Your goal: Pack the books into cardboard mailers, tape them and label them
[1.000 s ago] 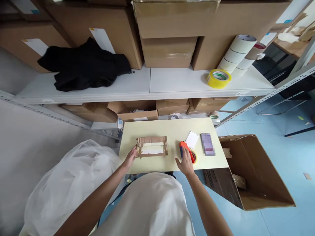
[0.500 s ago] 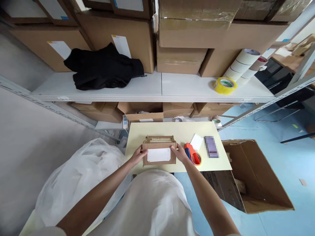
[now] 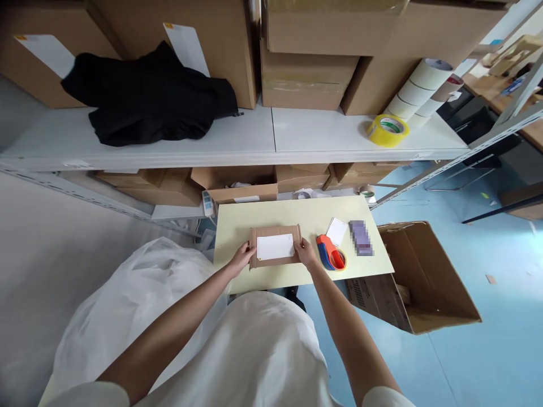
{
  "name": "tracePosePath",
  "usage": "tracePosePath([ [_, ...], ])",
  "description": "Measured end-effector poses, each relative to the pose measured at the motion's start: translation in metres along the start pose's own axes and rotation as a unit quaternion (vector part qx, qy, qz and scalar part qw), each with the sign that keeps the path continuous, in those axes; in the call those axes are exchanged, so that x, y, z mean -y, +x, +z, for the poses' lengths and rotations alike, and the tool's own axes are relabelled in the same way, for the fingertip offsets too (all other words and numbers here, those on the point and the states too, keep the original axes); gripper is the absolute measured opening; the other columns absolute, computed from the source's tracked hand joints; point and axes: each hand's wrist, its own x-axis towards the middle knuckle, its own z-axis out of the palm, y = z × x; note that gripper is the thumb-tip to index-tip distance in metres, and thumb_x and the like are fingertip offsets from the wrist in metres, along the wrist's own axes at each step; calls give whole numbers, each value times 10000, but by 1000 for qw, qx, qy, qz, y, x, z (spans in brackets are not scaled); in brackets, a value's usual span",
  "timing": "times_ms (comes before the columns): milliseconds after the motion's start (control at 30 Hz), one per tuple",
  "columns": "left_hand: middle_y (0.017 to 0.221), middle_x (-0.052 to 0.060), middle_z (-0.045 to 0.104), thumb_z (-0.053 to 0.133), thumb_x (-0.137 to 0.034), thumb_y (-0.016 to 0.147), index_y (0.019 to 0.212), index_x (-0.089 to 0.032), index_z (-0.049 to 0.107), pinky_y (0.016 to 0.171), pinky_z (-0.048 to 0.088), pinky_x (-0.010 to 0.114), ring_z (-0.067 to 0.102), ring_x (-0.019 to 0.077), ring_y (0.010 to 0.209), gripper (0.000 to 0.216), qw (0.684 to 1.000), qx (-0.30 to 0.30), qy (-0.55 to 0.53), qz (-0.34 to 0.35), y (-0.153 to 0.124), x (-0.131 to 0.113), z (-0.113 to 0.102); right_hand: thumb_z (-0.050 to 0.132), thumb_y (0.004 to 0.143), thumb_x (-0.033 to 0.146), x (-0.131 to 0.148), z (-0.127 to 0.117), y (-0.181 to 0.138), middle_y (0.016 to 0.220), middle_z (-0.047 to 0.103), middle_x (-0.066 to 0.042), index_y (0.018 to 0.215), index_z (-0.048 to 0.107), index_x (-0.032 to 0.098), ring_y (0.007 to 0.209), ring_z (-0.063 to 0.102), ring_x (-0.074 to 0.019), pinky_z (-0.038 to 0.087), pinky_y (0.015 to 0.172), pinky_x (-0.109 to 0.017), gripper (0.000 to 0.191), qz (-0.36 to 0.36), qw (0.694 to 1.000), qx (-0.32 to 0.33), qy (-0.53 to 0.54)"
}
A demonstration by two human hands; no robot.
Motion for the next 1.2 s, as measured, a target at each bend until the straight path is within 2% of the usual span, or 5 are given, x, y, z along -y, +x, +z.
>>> tracePosePath([
  [200,1296,172,525,548,-313,811,1364,-154,371,908,456,363,572,249,1096,602,992,-36,117,34,-4,0,0,443,837,439,-14,5,-10,1213,564,-144,1309,455,153,1107,516,-260,405,939,-389,552,-49,994,-83,-58],
  [333,1469,207,301,560,-343,796,1414,-131,300,1077,268,483,298,331,1351,704,926,-124,315,167,-14,-19,2,376,874,425,-48,-23,-34,1244,523,-170,1318,437,131,1176,452,-290,344,1001,-445,536,-127,958,-182,-182],
  [633,1548,186,63,745,-587,556,1429,-246,328,1053,9,654,38,458,1392,1026,802,45,541,248,-5,-66,74,574,793,433,-68,-64,-21,954,652,-170,1180,490,158,993,582,-325,338,895,-448,482,23,911,-126,-391],
  [1000,1547,191,59,544,-685,707,1463,-259,231,973,-17,746,71,456,1386,922,726,39,662,180,19,-74,99,456,864,335,-85,-81,8,772,650,-145,1000,569,155,846,618,-298,279,943,-468,252,2,939,-29,-344],
  [1200,1549,196,28,562,-703,678,1469,-232,210,1002,43,717,27,463,1389,985,724,19,680,112,35,-88,91,499,813,493,-69,-113,23,712,578,-48,854,555,191,699,563,-216,442,749,-370,310,-77,995,65,-2],
])
